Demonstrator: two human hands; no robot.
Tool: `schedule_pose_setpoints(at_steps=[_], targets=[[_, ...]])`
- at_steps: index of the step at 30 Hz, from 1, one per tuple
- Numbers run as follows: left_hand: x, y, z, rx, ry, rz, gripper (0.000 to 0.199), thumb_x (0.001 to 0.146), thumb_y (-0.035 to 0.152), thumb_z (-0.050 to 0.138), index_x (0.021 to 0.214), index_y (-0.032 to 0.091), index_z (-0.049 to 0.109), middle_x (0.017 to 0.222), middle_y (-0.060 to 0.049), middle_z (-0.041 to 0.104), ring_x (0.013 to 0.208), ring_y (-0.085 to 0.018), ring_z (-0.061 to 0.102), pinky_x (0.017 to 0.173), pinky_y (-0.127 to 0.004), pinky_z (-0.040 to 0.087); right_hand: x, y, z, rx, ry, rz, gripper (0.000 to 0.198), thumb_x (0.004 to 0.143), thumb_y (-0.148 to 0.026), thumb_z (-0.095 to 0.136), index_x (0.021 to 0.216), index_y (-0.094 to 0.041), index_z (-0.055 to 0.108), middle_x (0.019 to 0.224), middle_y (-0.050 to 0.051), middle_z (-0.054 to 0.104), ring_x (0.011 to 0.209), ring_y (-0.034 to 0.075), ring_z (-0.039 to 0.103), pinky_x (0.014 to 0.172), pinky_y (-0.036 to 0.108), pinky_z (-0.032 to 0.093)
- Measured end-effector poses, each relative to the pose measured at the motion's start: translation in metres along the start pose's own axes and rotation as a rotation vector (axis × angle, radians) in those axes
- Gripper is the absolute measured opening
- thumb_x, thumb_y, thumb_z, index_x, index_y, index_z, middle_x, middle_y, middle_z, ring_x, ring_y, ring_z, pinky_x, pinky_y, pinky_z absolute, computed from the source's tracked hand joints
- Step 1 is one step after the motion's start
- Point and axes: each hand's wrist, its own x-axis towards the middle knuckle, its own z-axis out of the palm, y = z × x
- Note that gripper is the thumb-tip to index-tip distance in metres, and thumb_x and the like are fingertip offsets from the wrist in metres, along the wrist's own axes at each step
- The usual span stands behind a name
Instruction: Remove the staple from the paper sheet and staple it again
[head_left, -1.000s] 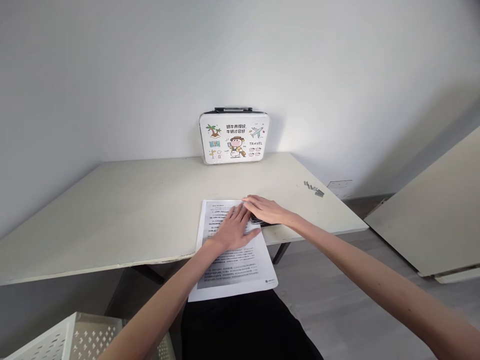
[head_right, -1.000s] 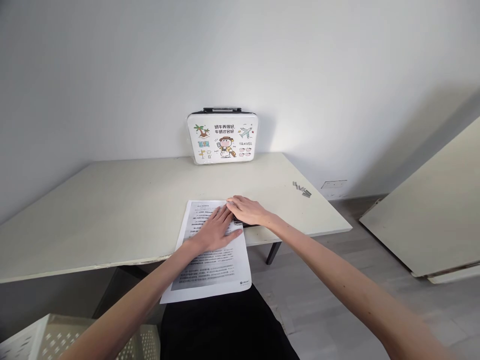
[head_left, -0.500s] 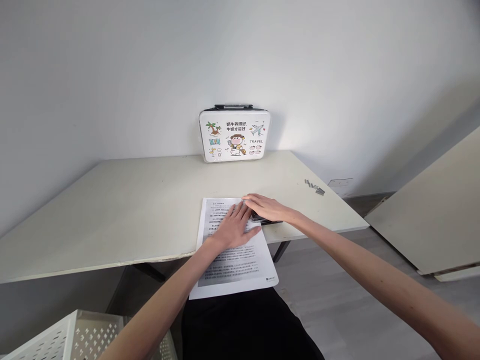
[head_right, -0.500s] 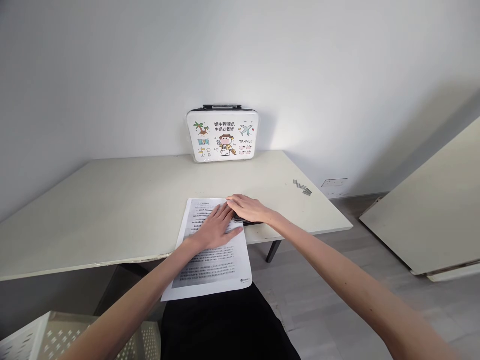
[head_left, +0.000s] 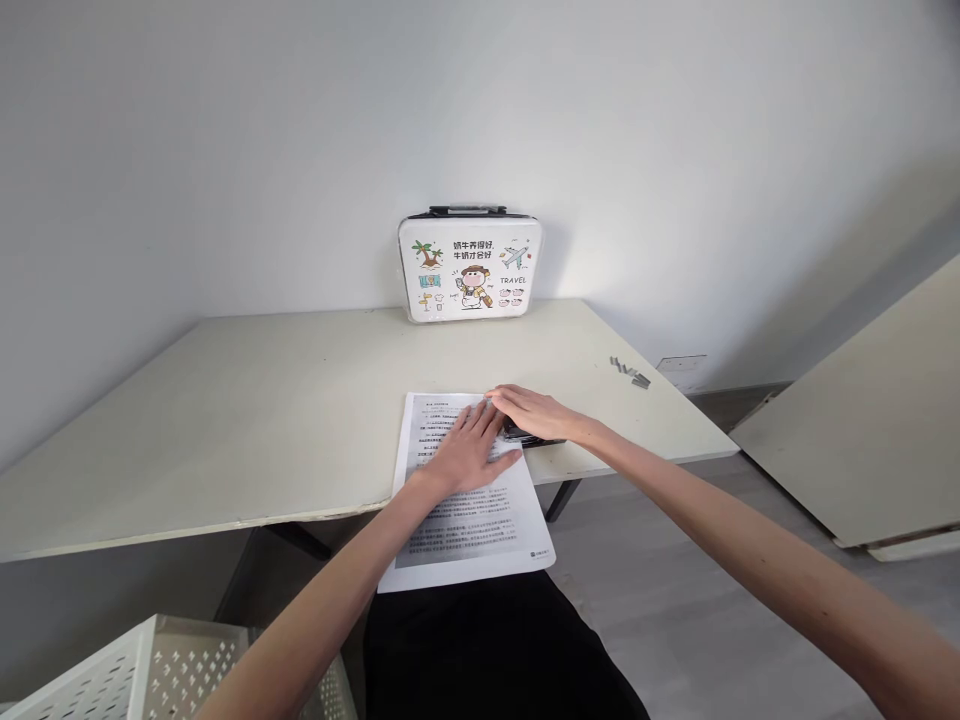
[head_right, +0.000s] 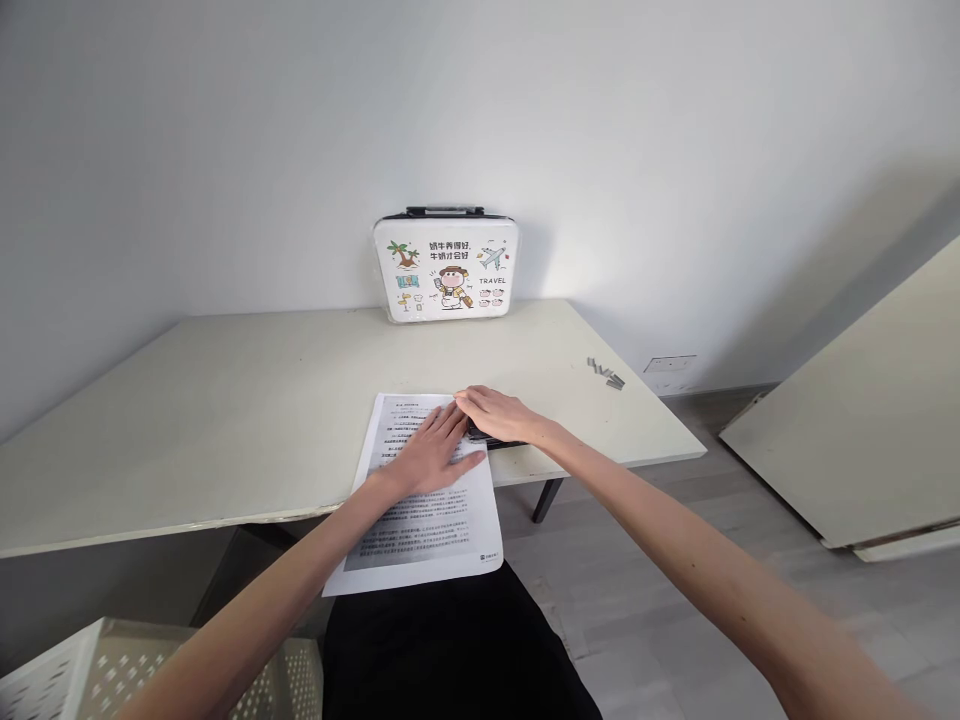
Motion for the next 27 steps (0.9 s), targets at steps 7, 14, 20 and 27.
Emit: schedule_pose_setpoints(at_steps=[7, 14, 20, 27], targets=[[0.0, 0.0, 0.0, 0.001, 0.019, 0.003, 0.085, 0.105, 0.073, 0.028, 0.172, 0.025, 0.005, 0.178, -0.006, 0.008, 0.164, -0.029, 0.001, 0.133, -0.052, 0.004, 0.008, 0.011, 0.009, -0.082, 0.018, -0.051, 0.049, 0.111, -0.045, 0.023, 0.145, -0.032, 0.056, 0.157, 0.005, 0.054, 0.144, 0.025, 0.051, 0.114, 0.043, 0.044], [0.0, 0.001, 0.0, 0.008, 0.02, -0.01, 0.086, 0.105, 0.073, 0.027, 0.17, 0.02, 0.016, 0.177, -0.01, 0.016, 0.164, -0.03, 0.004, 0.134, -0.051, 0.004, 0.009, 0.009, 0.011, -0.146, 0.019, -0.039, 0.049, 0.11, -0.041, 0.025, 0.147, -0.032, 0.055, 0.158, 0.005, 0.053, 0.143, 0.026, 0.051, 0.111, 0.044, 0.045], [0.0, 0.0, 0.003, 0.007, 0.028, -0.003, 0.082, 0.105, 0.073, 0.027, 0.17, 0.023, 0.019, 0.176, -0.008, 0.02, 0.164, -0.03, 0.006, 0.133, -0.053, 0.004, 0.009, -0.003, 0.012, -0.259, 0.018, 0.004, 0.053, 0.108, -0.039, 0.023, 0.152, -0.028, 0.05, 0.155, 0.011, 0.054, 0.142, 0.03, 0.052, 0.111, 0.048, 0.046], [0.0, 0.0, 0.002, 0.003, 0.037, -0.001, 0.082, 0.105, 0.073, 0.028, 0.17, 0.024, 0.019, 0.177, -0.005, 0.02, 0.164, -0.03, 0.007, 0.134, -0.052, 0.004, 0.013, -0.005, 0.015, -0.297, -0.008, 0.044, 0.055, 0.109, -0.039, 0.021, 0.159, -0.029, 0.043, 0.164, 0.013, 0.044, 0.148, 0.032, 0.045, 0.116, 0.053, 0.04]])
